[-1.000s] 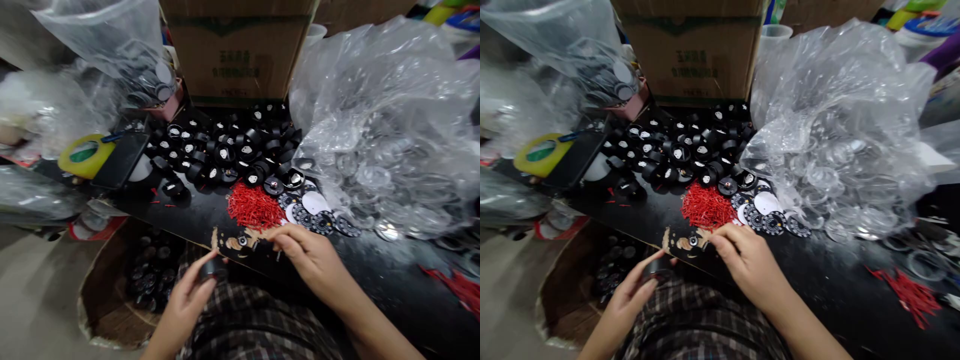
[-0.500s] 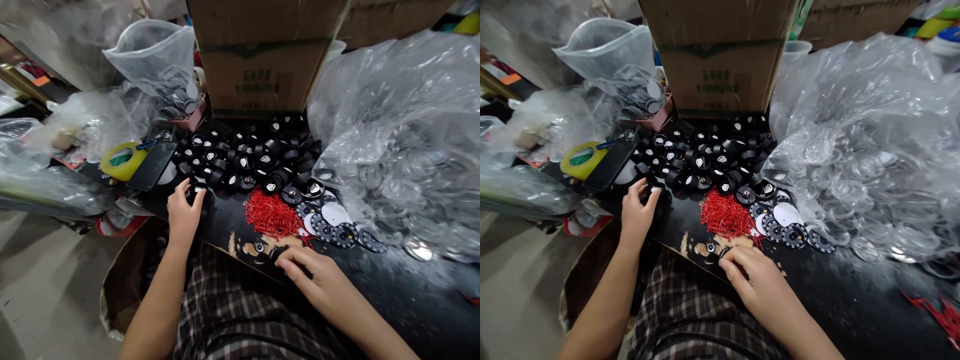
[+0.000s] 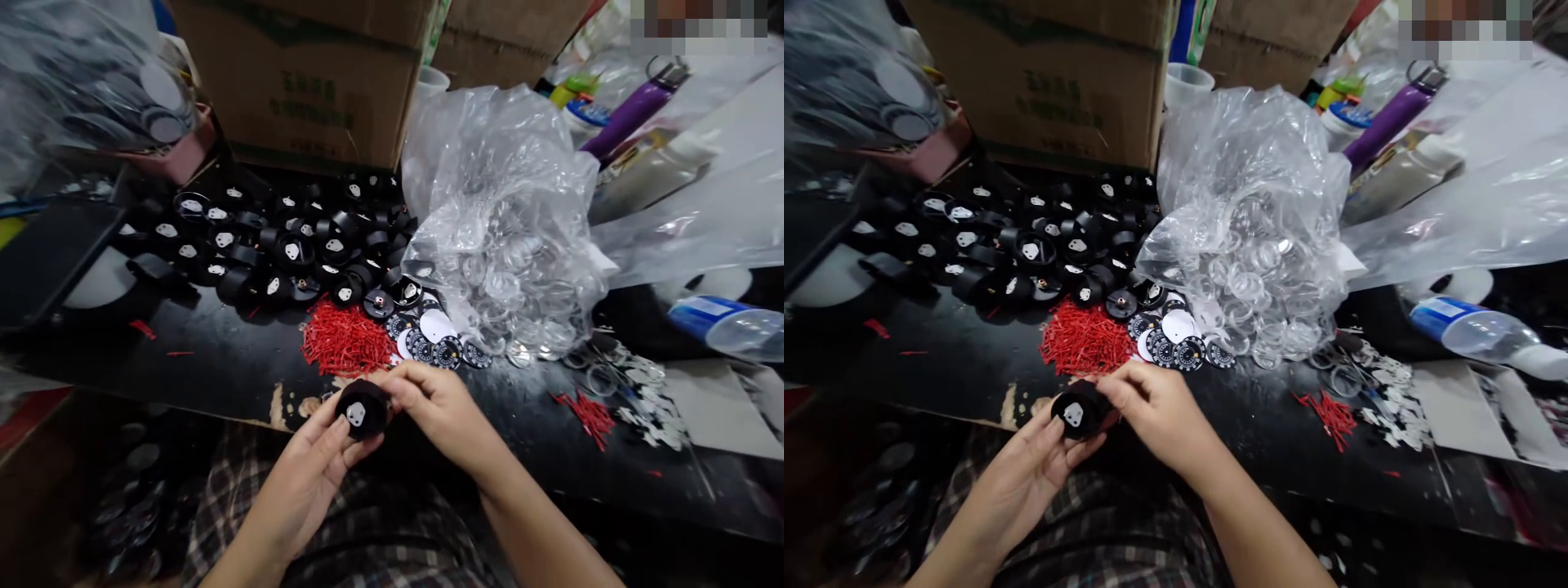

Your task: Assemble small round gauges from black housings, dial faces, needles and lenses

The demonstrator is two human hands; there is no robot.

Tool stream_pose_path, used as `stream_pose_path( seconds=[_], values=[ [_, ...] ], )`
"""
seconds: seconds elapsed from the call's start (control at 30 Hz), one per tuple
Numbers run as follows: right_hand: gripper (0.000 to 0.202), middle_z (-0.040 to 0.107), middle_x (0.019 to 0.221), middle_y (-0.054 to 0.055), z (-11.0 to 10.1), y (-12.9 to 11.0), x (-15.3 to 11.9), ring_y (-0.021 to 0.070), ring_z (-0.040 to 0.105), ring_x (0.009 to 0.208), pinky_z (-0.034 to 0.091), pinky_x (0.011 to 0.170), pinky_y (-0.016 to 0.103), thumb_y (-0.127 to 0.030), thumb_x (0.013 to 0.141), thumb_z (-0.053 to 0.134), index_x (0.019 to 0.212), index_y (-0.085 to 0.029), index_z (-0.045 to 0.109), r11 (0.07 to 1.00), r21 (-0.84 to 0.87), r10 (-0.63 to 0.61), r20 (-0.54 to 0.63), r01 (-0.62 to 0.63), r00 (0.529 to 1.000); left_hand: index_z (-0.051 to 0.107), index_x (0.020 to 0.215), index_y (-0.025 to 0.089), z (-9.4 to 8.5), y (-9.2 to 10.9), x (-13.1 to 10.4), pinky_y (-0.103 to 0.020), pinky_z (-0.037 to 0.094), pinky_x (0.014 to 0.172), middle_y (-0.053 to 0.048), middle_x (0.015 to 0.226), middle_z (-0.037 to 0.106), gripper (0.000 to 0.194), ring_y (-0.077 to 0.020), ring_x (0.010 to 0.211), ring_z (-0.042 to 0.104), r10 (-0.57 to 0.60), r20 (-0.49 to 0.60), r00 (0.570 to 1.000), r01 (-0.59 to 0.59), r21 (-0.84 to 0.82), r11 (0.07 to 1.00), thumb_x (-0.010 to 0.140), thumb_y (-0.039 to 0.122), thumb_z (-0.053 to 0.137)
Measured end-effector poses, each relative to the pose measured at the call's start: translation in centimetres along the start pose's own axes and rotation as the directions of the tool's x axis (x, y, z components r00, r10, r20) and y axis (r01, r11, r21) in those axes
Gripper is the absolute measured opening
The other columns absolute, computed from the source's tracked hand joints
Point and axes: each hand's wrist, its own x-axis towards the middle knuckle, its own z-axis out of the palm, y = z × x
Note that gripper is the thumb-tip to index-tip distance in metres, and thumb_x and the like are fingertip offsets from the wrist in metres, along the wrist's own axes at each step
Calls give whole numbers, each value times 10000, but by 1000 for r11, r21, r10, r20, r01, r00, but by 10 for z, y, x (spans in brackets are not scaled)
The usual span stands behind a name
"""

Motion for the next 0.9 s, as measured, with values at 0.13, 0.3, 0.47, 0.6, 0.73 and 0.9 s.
stream_pose_path(
  seconds=[0.13, 0.3, 0.47, 0.6, 0.73, 0.9],
  values=[
    [368, 599, 1028, 103, -38, 28, -6, 274, 581, 971, 459, 841, 436, -355, 824, 628, 1143, -173, 611, 824, -559, -104, -309, -92, 945, 678, 1122, 272, 6, 2, 0, -273, 567, 806, -52, 1131, 724, 319, -216, 974, 702, -44, -28, 999, 40, -114, 993, 805, 306, 692],
    [240, 557, 1062, 113, -53, 47, -9, 246, 569, 931, 466, 830, 418, -278, 833, 592, 1045, -166, 592, 780, -608, -123, -378, -146, 918, 662, 1153, 229, 14, -4, 3, -245, 560, 749, -110, 1127, 724, 375, -159, 837, 702, -29, -22, 999, 25, -139, 990, 821, 403, 657],
    [165, 597, 721, 2, -61, 46, -8, 152, 523, 617, 439, 618, 294, -350, 829, 603, 833, -185, 606, 924, -346, -29, -483, -161, 875, 640, 1181, 227, 15, -7, 4, -226, 541, 714, -114, 1125, 724, 408, -126, 769, 671, -32, -31, 999, 28, -145, 989, 841, 452, 614],
    [241, 648, 738, 18, -73, 43, -11, 185, 597, 724, 449, 677, 312, -399, 878, 546, 831, -190, 656, 932, -351, -95, -464, -84, 881, 629, 1187, 207, 13, -5, 5, -229, 535, 731, -108, 1147, 715, 422, -143, 836, 678, 1, -61, 998, -9, -132, 991, 860, 469, 577],
    [196, 685, 958, 67, -58, 27, -15, 199, 629, 892, 453, 811, 347, -319, 915, 493, 944, -196, 643, 911, -411, -209, -371, 42, 905, 632, 1181, 214, 18, -6, 8, -307, 511, 889, -85, 1148, 715, 397, -195, 1023, 663, 100, -38, 994, -103, -107, 989, 893, 465, 522],
    [118, 654, 815, -2, -12, 3, -14, 144, 608, 701, 457, 657, 284, -208, 877, 493, 981, -217, 548, 977, -210, 32, 11, -29, 999, 658, 1149, 249, 24, -4, 8, -403, 414, 1050, -56, 1114, 727, 355, -250, 1186, 585, 240, 54, 969, -239, -27, 971, 882, 454, 547]
  ],
)
